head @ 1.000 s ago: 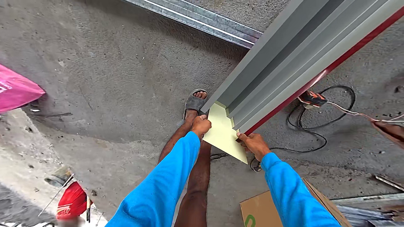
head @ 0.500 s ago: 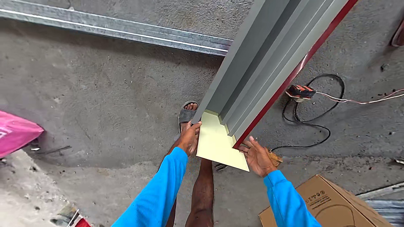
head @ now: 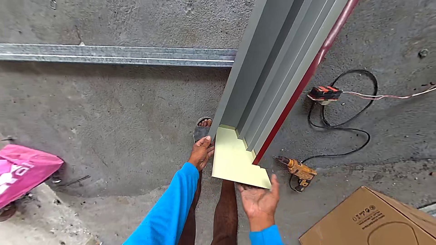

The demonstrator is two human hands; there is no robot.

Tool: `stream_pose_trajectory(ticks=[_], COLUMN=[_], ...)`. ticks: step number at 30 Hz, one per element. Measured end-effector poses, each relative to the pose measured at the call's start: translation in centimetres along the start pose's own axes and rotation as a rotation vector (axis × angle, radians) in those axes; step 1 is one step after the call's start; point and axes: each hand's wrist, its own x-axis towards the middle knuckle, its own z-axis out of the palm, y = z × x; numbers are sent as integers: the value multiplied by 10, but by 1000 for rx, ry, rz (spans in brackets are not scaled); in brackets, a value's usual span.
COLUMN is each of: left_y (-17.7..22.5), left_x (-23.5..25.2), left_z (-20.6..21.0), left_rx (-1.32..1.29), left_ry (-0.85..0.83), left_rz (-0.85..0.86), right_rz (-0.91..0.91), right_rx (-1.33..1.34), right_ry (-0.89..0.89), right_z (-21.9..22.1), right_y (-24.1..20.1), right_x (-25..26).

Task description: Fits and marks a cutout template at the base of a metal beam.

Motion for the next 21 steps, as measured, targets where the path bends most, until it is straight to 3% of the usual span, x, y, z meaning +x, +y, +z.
stream_pose_trajectory(ticks=[3,7,17,21], left_y=[-3,-1,1,3], left_x=[1,-2,-22,-23], left_z=[2,2,13,13], left_rx=[-14,15,182,174], left_ry=[20,17,61,80], left_rz=[9,7,45,40], right_rz=[36,-38,-89,-72], right_rx=[86,161,36,-2], right_ry=[42,247,542,571], right_z=[31,55,86,91], right_y=[26,49,59,59], right_x=[-2,3,-5,-4])
